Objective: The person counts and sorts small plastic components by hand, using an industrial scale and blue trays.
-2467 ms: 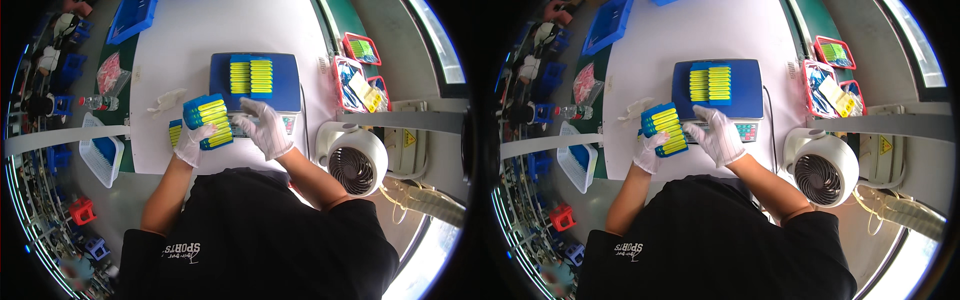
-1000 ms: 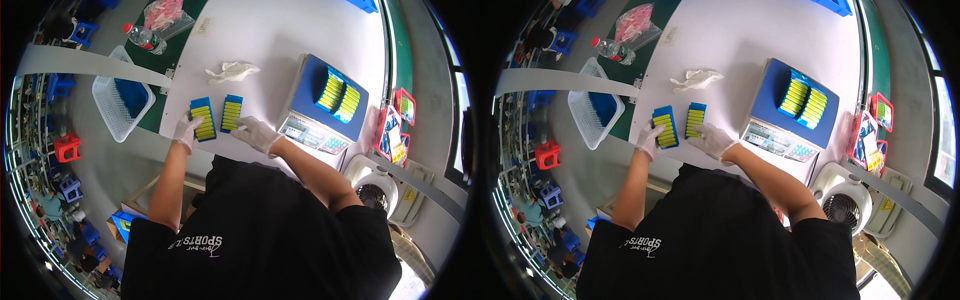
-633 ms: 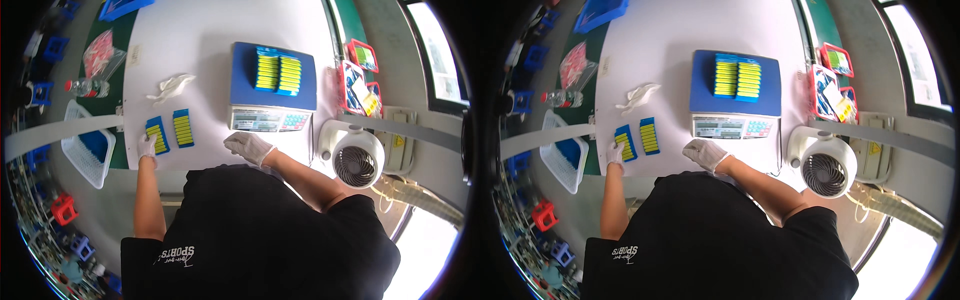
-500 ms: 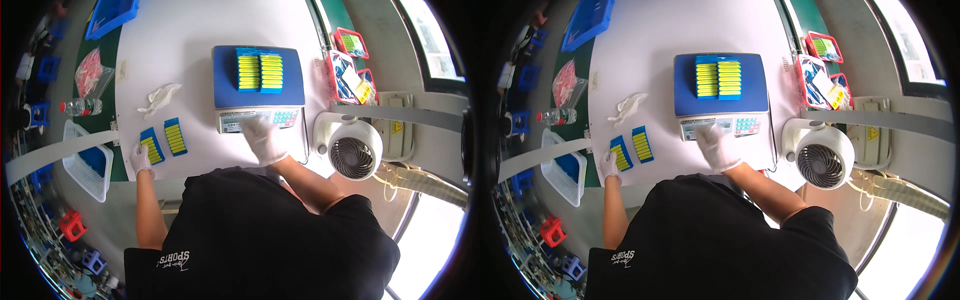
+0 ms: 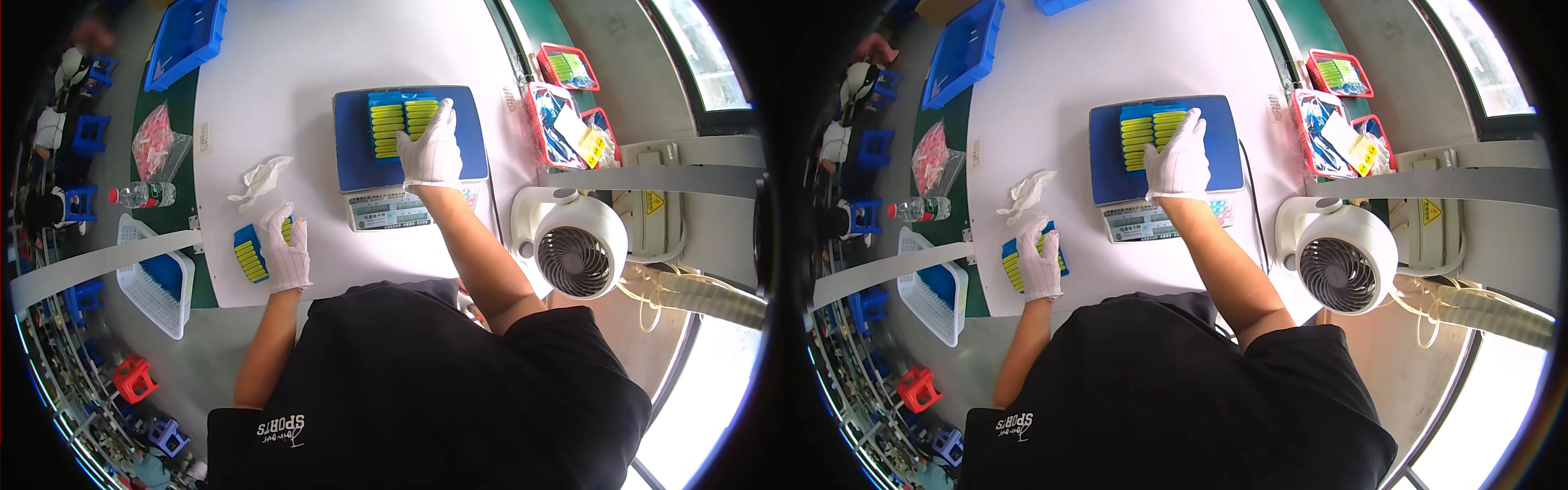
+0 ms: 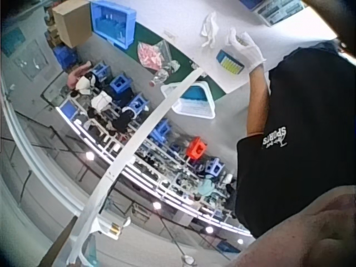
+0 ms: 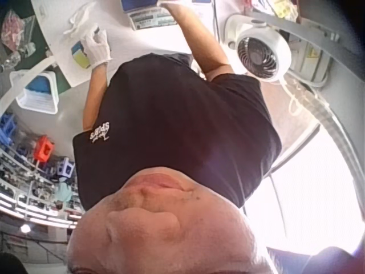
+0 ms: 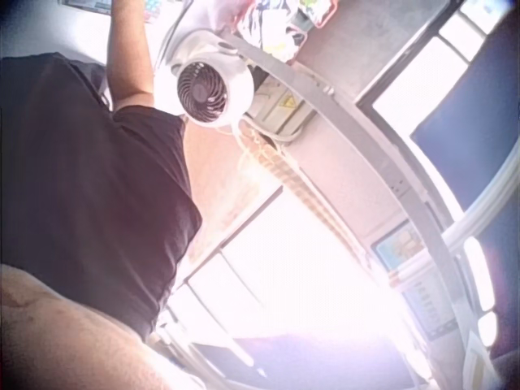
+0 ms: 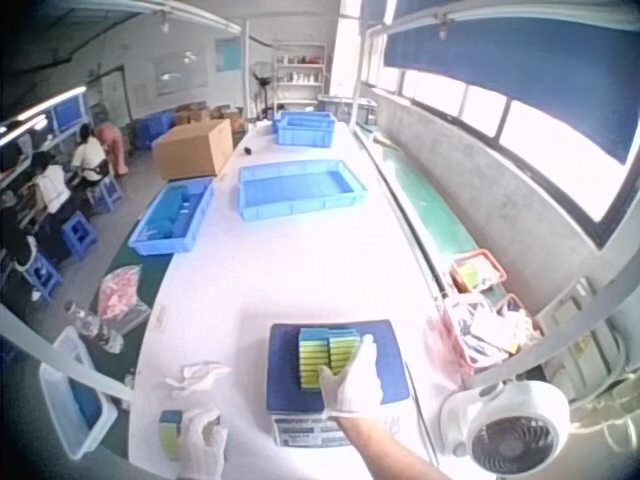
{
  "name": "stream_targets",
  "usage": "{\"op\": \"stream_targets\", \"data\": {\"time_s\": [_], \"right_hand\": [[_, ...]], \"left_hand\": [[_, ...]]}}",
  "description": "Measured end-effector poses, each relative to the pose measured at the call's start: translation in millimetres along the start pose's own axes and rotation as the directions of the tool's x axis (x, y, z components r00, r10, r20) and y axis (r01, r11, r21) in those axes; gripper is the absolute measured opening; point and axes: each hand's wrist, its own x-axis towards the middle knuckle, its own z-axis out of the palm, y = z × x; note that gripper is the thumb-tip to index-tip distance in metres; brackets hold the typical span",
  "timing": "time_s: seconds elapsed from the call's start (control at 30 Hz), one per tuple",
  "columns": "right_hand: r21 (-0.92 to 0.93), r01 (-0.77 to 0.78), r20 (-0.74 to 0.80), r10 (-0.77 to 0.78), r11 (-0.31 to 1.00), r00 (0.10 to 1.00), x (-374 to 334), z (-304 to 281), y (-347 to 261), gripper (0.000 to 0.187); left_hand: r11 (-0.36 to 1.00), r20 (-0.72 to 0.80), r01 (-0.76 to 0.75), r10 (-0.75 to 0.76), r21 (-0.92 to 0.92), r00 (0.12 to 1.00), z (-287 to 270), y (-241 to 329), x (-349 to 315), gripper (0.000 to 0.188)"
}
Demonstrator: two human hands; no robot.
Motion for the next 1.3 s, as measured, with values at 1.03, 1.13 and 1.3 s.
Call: {"op": "stream_targets", "data": {"time_s": [1.03,1.13,1.3], "right_hand": [[0.738,0.363,-0.023,-0.517,0.569,0.856,-11,-88,13,0.072],[0.786,-0.228,0.484,-0.341,0.575,0.806,-25,-100,6,0.041],[0.838,-0.224,0.423,-0.333,0.498,0.842,-36,-74,8,0.028]], "left_hand": [[0.484,0.554,0.554,-0.161,-0.677,0.817,11,153,79,0.03],[0.548,0.562,0.476,-0.013,-0.688,0.827,5,150,68,0.027],[0.532,0.562,0.491,-0.036,-0.689,0.826,7,144,60,0.025]]}}
